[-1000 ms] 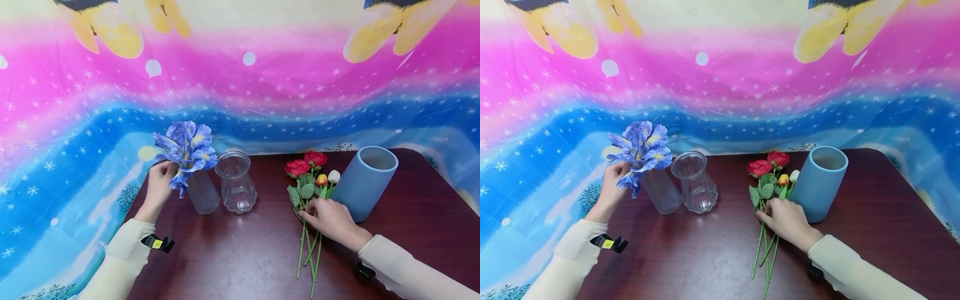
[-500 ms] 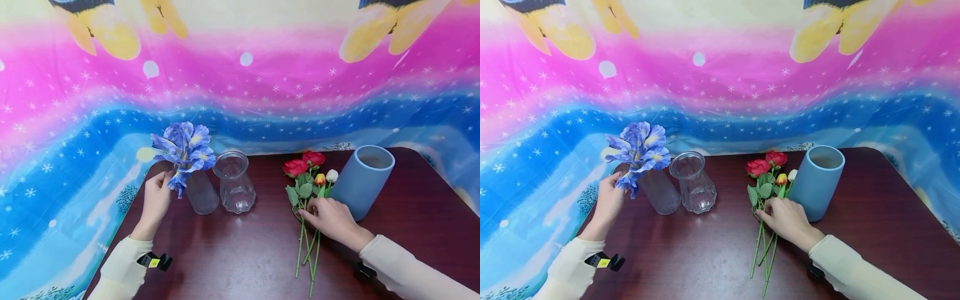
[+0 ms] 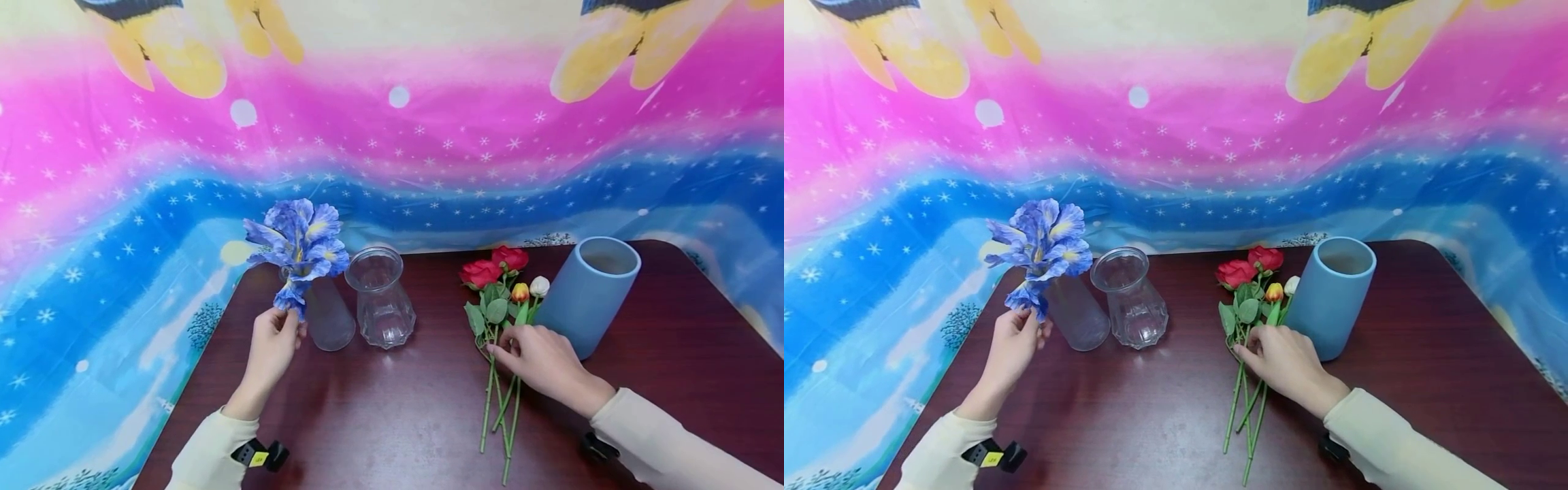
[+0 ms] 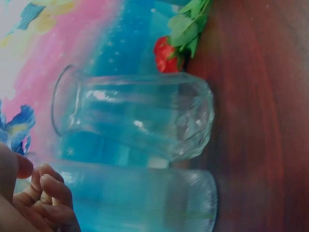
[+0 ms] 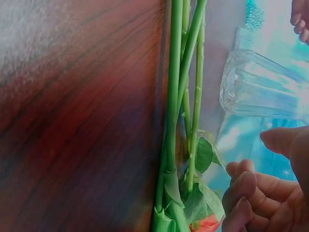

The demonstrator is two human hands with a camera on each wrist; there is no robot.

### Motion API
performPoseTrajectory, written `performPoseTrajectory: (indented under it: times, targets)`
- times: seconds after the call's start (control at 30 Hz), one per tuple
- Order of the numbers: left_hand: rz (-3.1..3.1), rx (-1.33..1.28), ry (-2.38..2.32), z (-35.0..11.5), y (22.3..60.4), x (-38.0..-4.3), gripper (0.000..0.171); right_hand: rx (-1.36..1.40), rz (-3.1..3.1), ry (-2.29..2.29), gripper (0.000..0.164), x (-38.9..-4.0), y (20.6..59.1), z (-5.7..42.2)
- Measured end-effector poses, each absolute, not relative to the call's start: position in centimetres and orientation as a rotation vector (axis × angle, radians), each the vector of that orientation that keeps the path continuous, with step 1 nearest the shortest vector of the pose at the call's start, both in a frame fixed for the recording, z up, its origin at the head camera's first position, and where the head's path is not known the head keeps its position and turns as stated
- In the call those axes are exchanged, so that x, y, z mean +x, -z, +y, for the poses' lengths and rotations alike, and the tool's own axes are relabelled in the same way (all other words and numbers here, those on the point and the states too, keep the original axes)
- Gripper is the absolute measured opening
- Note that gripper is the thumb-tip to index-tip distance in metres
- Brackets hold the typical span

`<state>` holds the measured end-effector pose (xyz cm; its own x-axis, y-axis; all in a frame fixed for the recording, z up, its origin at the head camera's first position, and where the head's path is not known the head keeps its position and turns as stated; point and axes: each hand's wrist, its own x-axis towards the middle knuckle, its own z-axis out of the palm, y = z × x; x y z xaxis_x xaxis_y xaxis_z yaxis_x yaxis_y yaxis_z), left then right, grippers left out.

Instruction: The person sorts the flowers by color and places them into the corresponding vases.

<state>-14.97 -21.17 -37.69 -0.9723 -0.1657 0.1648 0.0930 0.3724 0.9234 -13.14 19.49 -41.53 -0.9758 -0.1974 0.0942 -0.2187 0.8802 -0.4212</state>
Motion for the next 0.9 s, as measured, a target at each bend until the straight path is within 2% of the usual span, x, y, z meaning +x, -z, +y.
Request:
performPoseTrajectory:
  times: [0.4,0.9]
  targets:
    - [-2.506,-0.091,1.699,-18.5,38.8,-14.5,0.032,0.336,-2.999,-0.687,0.023,-12.8,41.1,19.5]
    - [-2.479,-0.165,1.837,-16.0,38.0,-15.6,0.034,0.333,-2.996,-0.684,0.023,-12.9,41.5,19.4]
